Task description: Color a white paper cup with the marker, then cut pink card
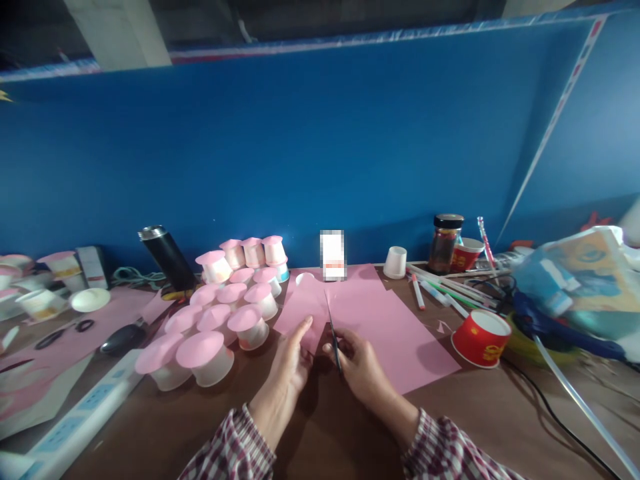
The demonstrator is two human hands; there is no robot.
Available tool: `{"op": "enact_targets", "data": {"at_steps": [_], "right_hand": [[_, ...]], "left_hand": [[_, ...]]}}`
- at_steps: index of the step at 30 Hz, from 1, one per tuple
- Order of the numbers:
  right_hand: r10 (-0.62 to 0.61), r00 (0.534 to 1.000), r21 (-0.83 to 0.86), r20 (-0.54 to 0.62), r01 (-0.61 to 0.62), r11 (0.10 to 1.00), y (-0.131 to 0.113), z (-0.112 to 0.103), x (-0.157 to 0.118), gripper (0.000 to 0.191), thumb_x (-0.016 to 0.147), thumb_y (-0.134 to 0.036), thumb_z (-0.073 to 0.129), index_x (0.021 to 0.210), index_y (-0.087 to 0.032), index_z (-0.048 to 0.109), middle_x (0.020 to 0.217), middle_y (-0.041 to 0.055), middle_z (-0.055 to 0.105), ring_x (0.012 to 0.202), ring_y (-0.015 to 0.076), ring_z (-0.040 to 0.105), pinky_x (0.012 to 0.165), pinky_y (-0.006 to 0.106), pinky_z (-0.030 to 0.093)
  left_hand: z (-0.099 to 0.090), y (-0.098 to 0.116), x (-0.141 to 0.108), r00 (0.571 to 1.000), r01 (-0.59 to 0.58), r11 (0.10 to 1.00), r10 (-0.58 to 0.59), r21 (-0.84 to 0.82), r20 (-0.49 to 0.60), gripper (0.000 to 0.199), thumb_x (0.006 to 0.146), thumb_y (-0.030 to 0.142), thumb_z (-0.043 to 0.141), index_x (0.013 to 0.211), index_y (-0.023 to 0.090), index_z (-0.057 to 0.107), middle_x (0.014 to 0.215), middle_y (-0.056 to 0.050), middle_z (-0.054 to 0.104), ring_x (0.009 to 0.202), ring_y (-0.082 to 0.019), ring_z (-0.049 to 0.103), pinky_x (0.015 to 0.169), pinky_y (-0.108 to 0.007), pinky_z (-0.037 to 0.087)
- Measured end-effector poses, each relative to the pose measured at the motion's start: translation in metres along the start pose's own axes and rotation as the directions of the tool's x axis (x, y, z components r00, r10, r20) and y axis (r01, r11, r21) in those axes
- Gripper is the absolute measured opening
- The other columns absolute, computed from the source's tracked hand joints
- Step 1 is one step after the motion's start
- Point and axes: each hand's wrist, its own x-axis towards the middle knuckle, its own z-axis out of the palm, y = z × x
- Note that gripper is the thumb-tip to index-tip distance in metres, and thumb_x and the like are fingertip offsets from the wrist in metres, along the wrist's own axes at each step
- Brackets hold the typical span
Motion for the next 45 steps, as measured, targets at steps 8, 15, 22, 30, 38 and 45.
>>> {"op": "enact_targets", "data": {"at_steps": [8,15,22,30,38,45], "right_hand": [[0.005,1.0,-0.028,-0.004,-0.005,1.0,0.003,-0.002,0.0,0.037,0.076,-0.042,0.069,0.1,-0.015,0.067,0.071,0.0018,0.064,0.064,0.0143,0.056,0.057,0.024,0.044],[0.101,0.995,-0.017,-0.015,-0.101,0.995,-0.003,-0.001,-0.001,0.053,0.071,-0.053,0.069,0.1,-0.009,0.064,0.06,-0.0017,0.053,0.053,0.0097,0.044,0.047,0.022,0.035],[0.052,0.998,0.001,0.046,-0.052,0.999,-0.005,-0.008,-0.001,0.049,0.077,-0.053,0.065,0.105,-0.013,0.062,0.065,-0.0004,0.056,0.057,0.0108,0.049,0.049,0.022,0.038],[0.055,0.998,0.014,0.034,-0.056,0.998,-0.011,-0.015,0.001,0.053,0.076,-0.056,0.064,0.105,-0.012,0.06,0.067,0.0004,0.057,0.058,0.0113,0.051,0.051,0.023,0.04],[0.04,0.995,0.004,0.089,-0.041,0.999,-0.005,-0.017,0.001,0.051,0.08,-0.054,0.061,0.111,-0.013,0.058,0.075,0.0022,0.057,0.063,0.0124,0.053,0.054,0.024,0.044],[0.025,0.992,0.012,0.121,-0.026,1.0,0.002,-0.013,0.0,0.049,0.083,-0.051,0.058,0.114,-0.013,0.058,0.078,0.0032,0.058,0.069,0.0141,0.055,0.059,0.026,0.047]], "left_hand": [[0.002,0.001,0.002,0.999,0.001,1.0,-0.001,-0.006,-0.039,0.032,0.064,0.023,0.078,0.088,0.013,0.06,0.075,-0.006,0.07,0.065,-0.019,0.068,0.061,-0.03,0.056],[0.0,0.007,0.008,0.993,-0.117,0.992,0.118,0.045,-0.016,0.036,0.064,0.02,0.078,0.095,0.009,0.064,0.087,-0.012,0.072,0.076,-0.021,0.069,0.071,-0.034,0.056],[-0.001,0.011,0.012,0.993,-0.092,0.991,0.084,0.1,0.085,0.047,0.057,0.022,0.082,0.099,0.009,0.066,0.09,-0.012,0.073,0.083,-0.024,0.069,0.075,-0.035,0.056],[-0.003,0.015,0.008,0.981,-0.078,0.99,0.055,0.119,0.186,0.056,0.057,0.021,0.082,0.109,0.011,0.063,0.091,-0.012,0.073,0.097,-0.027,0.066,0.085,-0.037,0.053],[-0.004,0.014,0.012,0.994,-0.044,0.988,0.029,0.147,0.102,0.051,0.058,0.022,0.081,0.104,0.009,0.064,0.093,-0.014,0.073,0.085,-0.027,0.069,0.074,-0.036,0.056],[0.001,0.007,0.005,0.997,-0.06,0.995,0.055,0.084,0.06,0.04,0.064,0.019,0.077,0.1,0.009,0.065,0.088,-0.013,0.073,0.076,-0.023,0.07,0.067,-0.031,0.057]]}}
